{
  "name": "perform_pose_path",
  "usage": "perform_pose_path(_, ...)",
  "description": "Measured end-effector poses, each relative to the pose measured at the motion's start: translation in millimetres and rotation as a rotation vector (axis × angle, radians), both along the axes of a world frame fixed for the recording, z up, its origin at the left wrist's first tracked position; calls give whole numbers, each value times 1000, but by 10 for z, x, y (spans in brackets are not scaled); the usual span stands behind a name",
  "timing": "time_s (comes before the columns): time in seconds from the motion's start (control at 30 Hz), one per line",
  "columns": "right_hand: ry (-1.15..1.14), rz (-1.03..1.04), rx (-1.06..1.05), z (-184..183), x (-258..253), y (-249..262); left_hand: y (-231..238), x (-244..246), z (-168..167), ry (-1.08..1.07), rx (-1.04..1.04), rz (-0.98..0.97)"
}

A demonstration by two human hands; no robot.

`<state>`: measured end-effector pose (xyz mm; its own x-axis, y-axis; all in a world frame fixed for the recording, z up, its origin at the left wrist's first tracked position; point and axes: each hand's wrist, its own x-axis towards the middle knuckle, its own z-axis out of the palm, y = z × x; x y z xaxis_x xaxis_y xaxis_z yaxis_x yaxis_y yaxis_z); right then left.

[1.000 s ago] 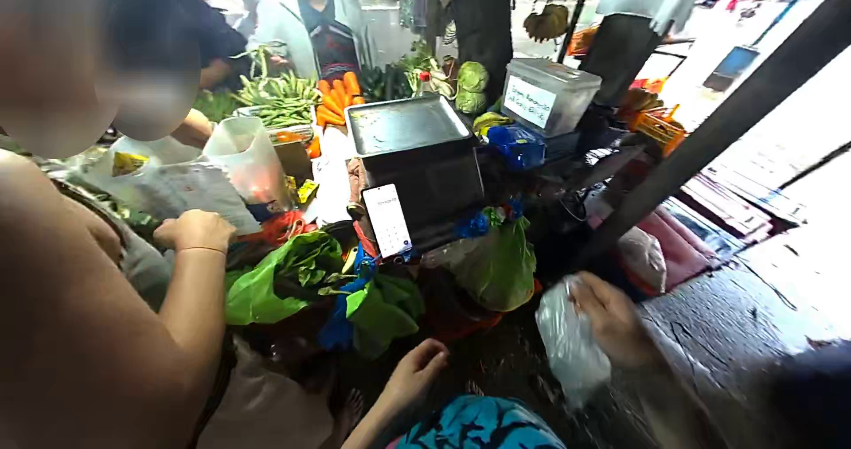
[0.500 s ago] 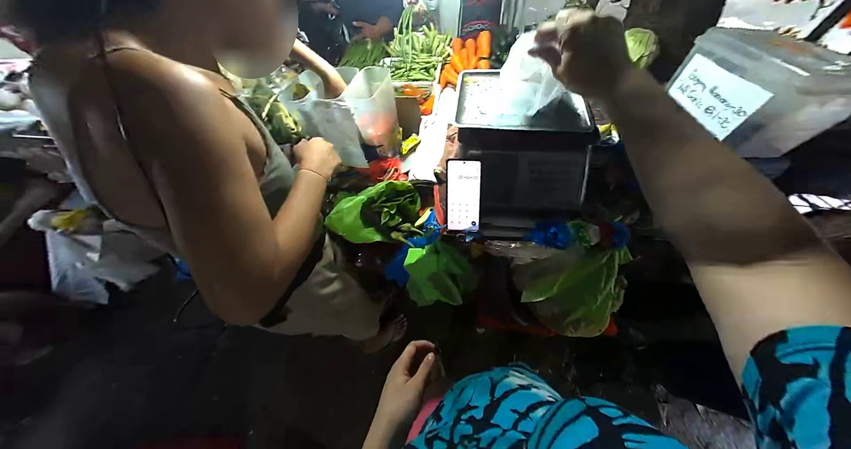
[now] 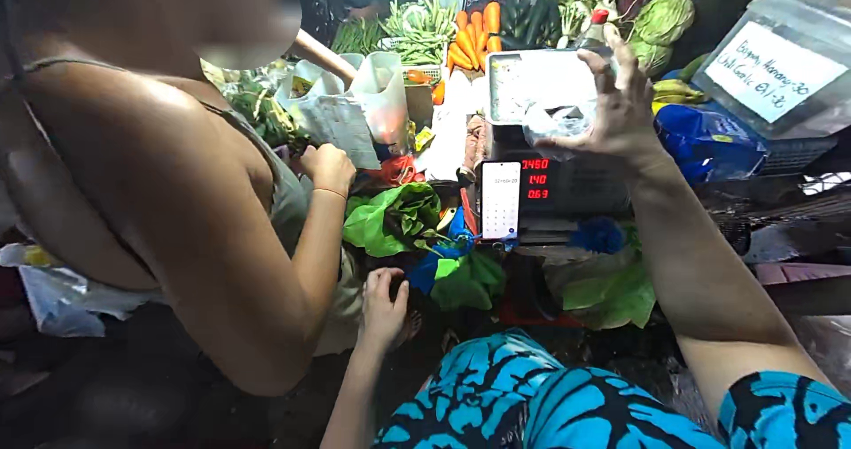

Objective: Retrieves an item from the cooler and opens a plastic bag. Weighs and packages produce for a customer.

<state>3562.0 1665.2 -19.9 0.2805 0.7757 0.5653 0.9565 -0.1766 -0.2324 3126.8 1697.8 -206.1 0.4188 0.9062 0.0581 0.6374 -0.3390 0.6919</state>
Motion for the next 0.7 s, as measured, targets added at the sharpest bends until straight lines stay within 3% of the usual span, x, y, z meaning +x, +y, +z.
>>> perform_pose_path(0.13,126,-43,-173,-249,9,156,410,135,-13,65,271,-63)
perform_pose_path(0.3,136,-9,-35,-413,-11,141,573,229,-96,95,398,-53)
perform_pose_path(0.4,258,-16,-37,-275,-123,92,646,249,-97,85,449,-9)
perform_pose_path(0.47,358,-30,-9,-45,-206,135,694,265,-68,88,453,12)
perform_pose_path(0.53,404,-181,-4,133,-265,279,727,277,-57,108,428,18)
perform_pose_path(0.6,460,-382,-135,307,-294,517,769,328,-6,166,390,49)
perform_pose_path(0.7,434,-460,-359,271,-231,868,823,405,135,307,250,142)
